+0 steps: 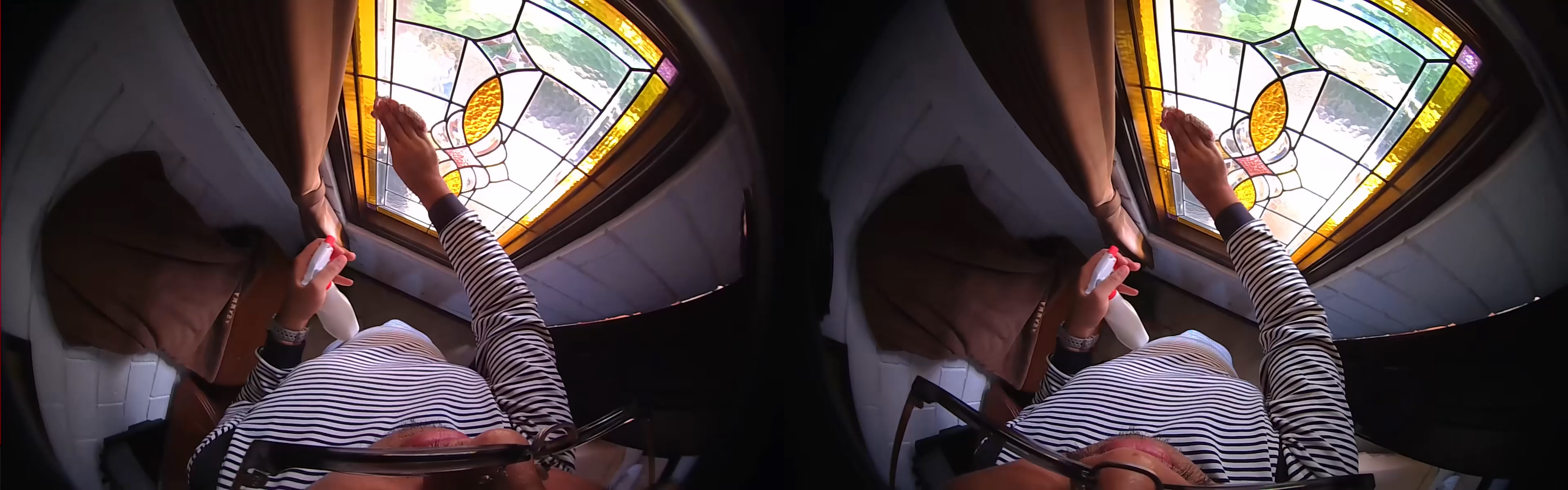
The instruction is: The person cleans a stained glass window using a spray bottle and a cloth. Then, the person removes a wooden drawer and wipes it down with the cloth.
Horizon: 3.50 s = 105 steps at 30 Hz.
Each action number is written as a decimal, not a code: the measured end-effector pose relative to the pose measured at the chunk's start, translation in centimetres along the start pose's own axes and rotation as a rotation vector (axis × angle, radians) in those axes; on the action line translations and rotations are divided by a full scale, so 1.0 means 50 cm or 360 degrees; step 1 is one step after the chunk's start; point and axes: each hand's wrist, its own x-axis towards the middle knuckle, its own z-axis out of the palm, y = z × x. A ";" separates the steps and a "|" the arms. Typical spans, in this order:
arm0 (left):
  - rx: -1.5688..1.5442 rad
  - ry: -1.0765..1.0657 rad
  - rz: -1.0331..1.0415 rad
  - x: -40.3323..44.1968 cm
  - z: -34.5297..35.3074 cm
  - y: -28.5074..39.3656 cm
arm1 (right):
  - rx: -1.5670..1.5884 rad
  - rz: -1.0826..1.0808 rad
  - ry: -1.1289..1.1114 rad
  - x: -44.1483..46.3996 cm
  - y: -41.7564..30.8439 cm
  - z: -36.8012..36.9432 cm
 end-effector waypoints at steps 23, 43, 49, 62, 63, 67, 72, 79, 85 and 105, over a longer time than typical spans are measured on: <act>-0.0081 0.0222 -0.0025 -0.029 -0.063 -0.027 | 0.0042 0.0087 0.0062 0.040 -0.052 0.017; 0.0003 0.0184 -0.0116 -0.022 -0.058 -0.016 | 0.0097 0.0095 0.0153 0.098 -0.058 -0.014; 0.0059 0.0234 -0.0090 -0.033 -0.065 -0.010 | 0.0177 0.0132 0.0170 0.044 -0.021 -0.048; 0.0118 0.0197 -0.0064 -0.033 -0.052 0.006 | 0.0005 0.0473 0.0135 -0.074 0.035 -0.140; 0.0121 0.0194 -0.0070 -0.033 -0.048 0.008 | 0.0019 0.0483 0.0170 -0.073 0.029 -0.139; 0.0141 0.0138 -0.0096 -0.026 -0.034 0.009 | 0.0031 0.0520 0.0118 -0.066 0.018 -0.154; 0.0139 0.0087 -0.0071 -0.023 -0.028 0.003 | 0.0009 0.0554 0.0069 -0.068 0.006 -0.169; 0.0118 -0.0126 -0.0002 0.050 0.023 0.006 | -0.0073 0.0570 0.0243 -0.138 0.070 -0.195; 0.0119 -0.0456 0.0143 0.166 0.136 0.033 | -0.0276 0.0653 0.0235 -0.231 0.119 -0.255; 0.0355 -0.0210 0.0400 0.343 0.361 -0.137 | -0.0473 0.0817 -0.0155 -0.385 0.152 -0.332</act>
